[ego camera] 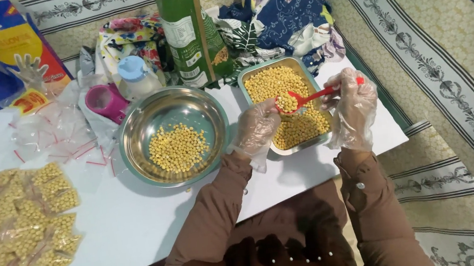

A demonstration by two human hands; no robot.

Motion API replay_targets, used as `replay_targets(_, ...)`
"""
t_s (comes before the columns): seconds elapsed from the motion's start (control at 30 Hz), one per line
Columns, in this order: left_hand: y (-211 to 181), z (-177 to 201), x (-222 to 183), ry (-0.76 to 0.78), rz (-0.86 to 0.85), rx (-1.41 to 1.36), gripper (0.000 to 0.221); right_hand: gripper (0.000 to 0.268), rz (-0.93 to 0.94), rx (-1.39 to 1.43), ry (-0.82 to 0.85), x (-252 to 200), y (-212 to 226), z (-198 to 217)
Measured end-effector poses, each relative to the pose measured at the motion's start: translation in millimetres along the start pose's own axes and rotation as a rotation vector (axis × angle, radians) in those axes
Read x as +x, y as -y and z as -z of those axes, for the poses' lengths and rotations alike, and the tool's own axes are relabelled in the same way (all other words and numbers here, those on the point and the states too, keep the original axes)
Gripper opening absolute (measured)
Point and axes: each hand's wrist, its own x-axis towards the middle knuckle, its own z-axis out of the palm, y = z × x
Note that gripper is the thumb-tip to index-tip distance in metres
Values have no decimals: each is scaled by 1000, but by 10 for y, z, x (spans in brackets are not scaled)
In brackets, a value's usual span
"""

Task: Mixing and sorting yellow nuts by transferring them between containers using hands and a spoon.

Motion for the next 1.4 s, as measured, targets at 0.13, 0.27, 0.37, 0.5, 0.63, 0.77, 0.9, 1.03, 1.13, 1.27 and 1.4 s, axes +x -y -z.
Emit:
replay_targets(0.13, -231, 357, -263, -57, 37, -58, 32, 27, 1, 34, 63, -44, 40, -205)
replay_targets(0.27, 140, 587, -203, -108, 109, 14, 32, 26, -29, 61, 150, -138, 29, -523)
replay_targets(0.37, 297, 906, -300, -236, 132, -96, 34, 25, -28, 97, 260, -352, 7, -793)
replay_targets(0.5, 500, 1430, -429, -281, 68, -41, 34, 26, -73, 129, 365, -677, 18, -1202)
replay_targets(0.63, 585, 1860, -590, -375, 18, -65, 38, 33, -110, 89, 561, -976, -25, -1454)
replay_targets(0.77, 869, 2119, -579, -387, 57, 269, 44, 32, -71, 32, 692, -1166, -402, -1578)
replay_targets(0.9, 1029, 2039, -502, -415, 36, 269, 42, 15, 244, -33, 878, -1408, -509, -1562)
replay_targets(1.03, 1343, 1974, -267, -411, 61, 344, 38, 6, 665, -12, 892, -1400, -760, -1473)
replay_targets(1.13, 1213, 1841, -198, -444, -88, 356, 35, 11, 643, 10, 863, -1234, -613, -1375)
replay_targets(1.27, 979, 1472, -163, -452, -275, 220, 35, 23, 589, 39, 796, -991, -392, -1142)
replay_targets(1.4, 573, 1043, -99, -346, -476, 353, 35, 22, 590, -14, 696, -807, -242, -869)
